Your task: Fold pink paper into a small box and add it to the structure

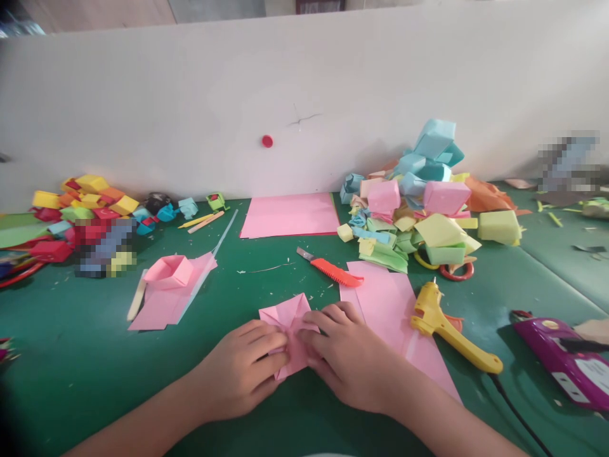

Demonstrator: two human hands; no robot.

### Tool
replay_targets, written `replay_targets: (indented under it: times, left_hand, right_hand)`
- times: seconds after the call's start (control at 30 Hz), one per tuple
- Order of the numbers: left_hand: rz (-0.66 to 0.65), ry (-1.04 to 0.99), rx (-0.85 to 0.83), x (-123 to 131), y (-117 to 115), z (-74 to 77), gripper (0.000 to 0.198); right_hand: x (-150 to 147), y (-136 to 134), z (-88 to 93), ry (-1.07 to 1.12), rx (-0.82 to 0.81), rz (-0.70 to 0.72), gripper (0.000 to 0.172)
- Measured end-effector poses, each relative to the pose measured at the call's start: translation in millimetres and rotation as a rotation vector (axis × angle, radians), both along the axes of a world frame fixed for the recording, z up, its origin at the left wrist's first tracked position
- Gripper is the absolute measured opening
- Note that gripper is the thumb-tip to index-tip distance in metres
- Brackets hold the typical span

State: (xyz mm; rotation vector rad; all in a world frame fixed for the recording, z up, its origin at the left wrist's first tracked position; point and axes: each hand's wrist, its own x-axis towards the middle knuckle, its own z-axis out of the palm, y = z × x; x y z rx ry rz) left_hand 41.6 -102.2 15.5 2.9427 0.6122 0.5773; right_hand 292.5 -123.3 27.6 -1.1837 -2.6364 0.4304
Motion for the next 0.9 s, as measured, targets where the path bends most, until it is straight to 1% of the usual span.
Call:
replay_targets:
  times: [0.13, 0.27, 0.4, 0.5, 0.53, 0.6, 0.67, 0.8, 0.9]
  left_hand:
    - [-0.02, -0.006, -0.021, 0, 3, -0.4, 0.018]
    - [-0.03, 0.001, 0.005, 0, 4, 0.4, 0.019]
    - [-0.033, -0.019, 0.004, 0, 4, -1.7, 0.016]
    - [-0.029, -0.083, -0.023, -2, 4, -6.0, 0.022]
    - [-0.027, -0.106, -0.045, -3, 5, -7.3, 0.023]
    - [-0.004, -0.147, -0.115, -5, 6, -9.1, 0.023]
    - [0.054, -0.174, -0.226, -7, 6, -9.0, 0.021]
    - [0.219, -0.176, -0.48, -9, 6, -5.8, 0.016]
    - [0.295, -0.223, -0.633, -9, 7, -4.5, 0.015]
  right_hand:
    - [0, -2, 2.4, 0.007, -0.051, -0.025, 0.043]
    - [0, -1, 0.7, -0.003, -0.041, -0.018, 0.038]
    - [0, 0, 2.2, -0.023, -0.038, 0.007, 0.036]
    - [2, 0, 4.0, -0.031, -0.061, 0.018, 0.043]
    - [2, -1, 4.3, -0.028, -0.061, 0.016, 0.043]
    - [2, -1, 4.2, -0.012, -0.045, 0.009, 0.033]
    - [1, -1, 3.2, 0.013, -0.019, 0.011, 0.025]
    - [-1, 2, -1.9, 0.049, 0.046, 0.027, 0.032]
    - [-2, 5, -7.0, 0.061, 0.084, -0.025, 0.032]
